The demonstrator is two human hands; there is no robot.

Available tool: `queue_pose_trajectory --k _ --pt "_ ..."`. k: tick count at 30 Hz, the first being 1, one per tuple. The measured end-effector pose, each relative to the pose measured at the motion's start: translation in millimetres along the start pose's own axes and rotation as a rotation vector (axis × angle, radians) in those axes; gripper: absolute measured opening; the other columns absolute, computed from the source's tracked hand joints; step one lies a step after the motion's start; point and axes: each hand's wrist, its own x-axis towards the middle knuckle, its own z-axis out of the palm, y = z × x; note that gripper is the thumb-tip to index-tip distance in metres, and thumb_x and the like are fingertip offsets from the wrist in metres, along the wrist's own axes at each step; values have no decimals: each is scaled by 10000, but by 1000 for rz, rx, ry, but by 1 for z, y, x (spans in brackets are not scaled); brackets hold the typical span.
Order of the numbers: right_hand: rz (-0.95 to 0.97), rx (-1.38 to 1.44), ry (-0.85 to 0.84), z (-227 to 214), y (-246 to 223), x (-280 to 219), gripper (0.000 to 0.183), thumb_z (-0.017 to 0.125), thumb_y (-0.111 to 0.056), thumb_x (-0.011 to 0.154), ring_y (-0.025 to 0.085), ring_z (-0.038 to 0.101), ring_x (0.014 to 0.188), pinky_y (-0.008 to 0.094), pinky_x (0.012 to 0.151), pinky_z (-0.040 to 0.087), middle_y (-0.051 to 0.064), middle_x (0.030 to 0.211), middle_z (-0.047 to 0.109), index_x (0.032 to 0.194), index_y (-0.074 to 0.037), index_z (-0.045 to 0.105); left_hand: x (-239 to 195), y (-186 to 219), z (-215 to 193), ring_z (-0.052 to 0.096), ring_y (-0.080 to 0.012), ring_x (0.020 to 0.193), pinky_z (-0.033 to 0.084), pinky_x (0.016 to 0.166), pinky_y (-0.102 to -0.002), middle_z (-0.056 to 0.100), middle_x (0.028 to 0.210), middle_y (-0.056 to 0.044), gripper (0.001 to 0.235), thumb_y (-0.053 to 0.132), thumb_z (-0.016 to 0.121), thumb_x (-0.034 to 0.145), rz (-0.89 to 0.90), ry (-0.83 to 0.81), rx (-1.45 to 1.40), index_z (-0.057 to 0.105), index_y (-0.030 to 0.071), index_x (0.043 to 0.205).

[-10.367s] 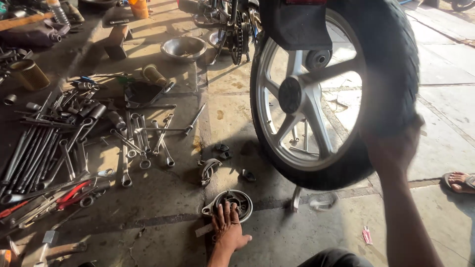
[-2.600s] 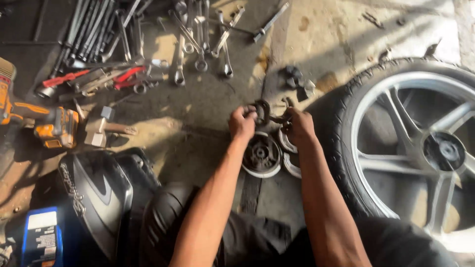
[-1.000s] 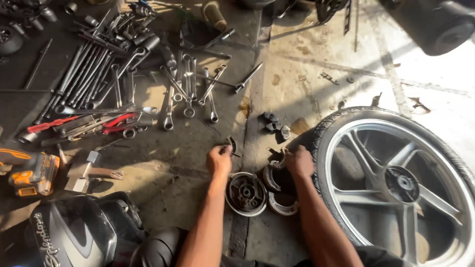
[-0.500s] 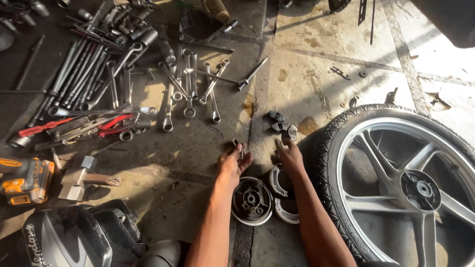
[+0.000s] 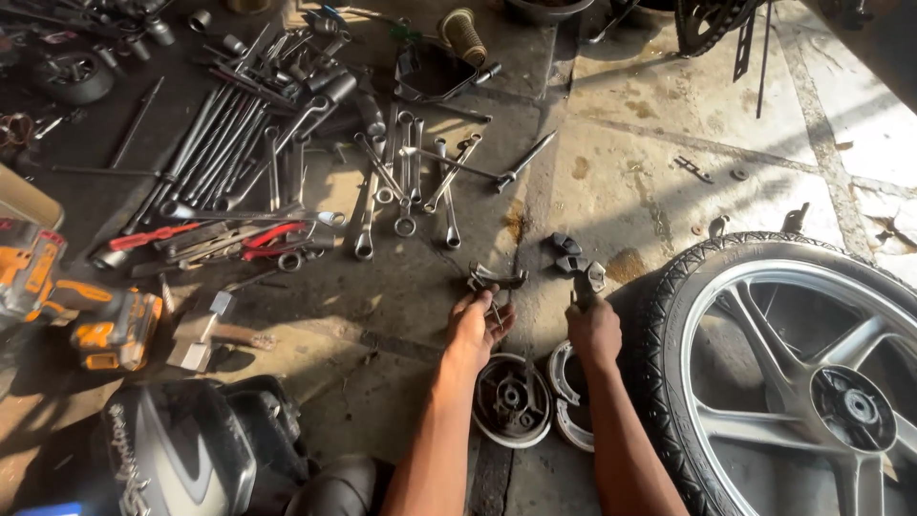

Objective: The person sits on the floor and assembles a motorcycle drum brake. They place brake shoes into the backing plate, attach springs, and use a blue oil can to lubricate the components. The person then installs the shoes into the drum and secures them with a spring tool.

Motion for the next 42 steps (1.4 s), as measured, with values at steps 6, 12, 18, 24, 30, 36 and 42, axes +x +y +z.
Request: queue_pose_trajectory --k 6,12,18,24,30,36,42 --pt "-63 377 -341 -25 -51 -52 312 638 -200 877 183 620 648 356 580 503 88 809 732 1094 -13 761 -4 -2 7 597 -172 732 460 565 -292 665 924 -55 225 260 640 1016 9 -121 128 709 73 1121" --pt "-158 395 -440 -51 -54 -107 323 657 -213 864 195 619 646 366 580 491 128 768 715 1053 27 765 -61 -19 9 612 -123 713 501 629 -299 732 849 -32 237 230 736 912 217 -130 607 773 15 1004" --pt "-121 -189 -227 -70 1 -104 418 723 -317 835 328 701 986 426 843 545 174 1028 739 1112 -4 737 -94 -1 -9 602 -122 652 501 592 -314 713 782 -23 255 197 832 838 279 56 612 758 -12 963" --pt "28 -659 -343 -20 33 -133 463 721 -374 880 356 583 1208 560 936 499 156 1248 650 1257 -109 678 -75 -41 -15 610 -145 600 463 469 -281 664 746 -41 253 231 744 919 37 82 547 703 -6 998" --pt "59 -414 -576 -43 36 -107 464 620 -384 979 354 736 1031 488 960 590 238 1111 754 1204 -3 761 -55 -60 -31 679 -126 645 528 526 -263 746 837 -49 156 85 693 921 81 -28 546 721 2 1049" --pt "177 1127 -689 -70 13 -109 363 493 -163 933 331 703 1024 542 938 560 193 1127 707 1219 9 637 -84 -37 1 703 -120 682 570 594 -268 765 871 -69 187 89 694 909 313 -89 667 750 7 1068" --pt "490 1446 -634 -51 -6 -119 321 457 -283 902 266 660 787 491 746 573 125 888 655 1049 -49 620 -126 -4 20 725 -125 823 565 760 -278 792 916 -82 185 82 755 835 541 -153 911 780 9 1002"
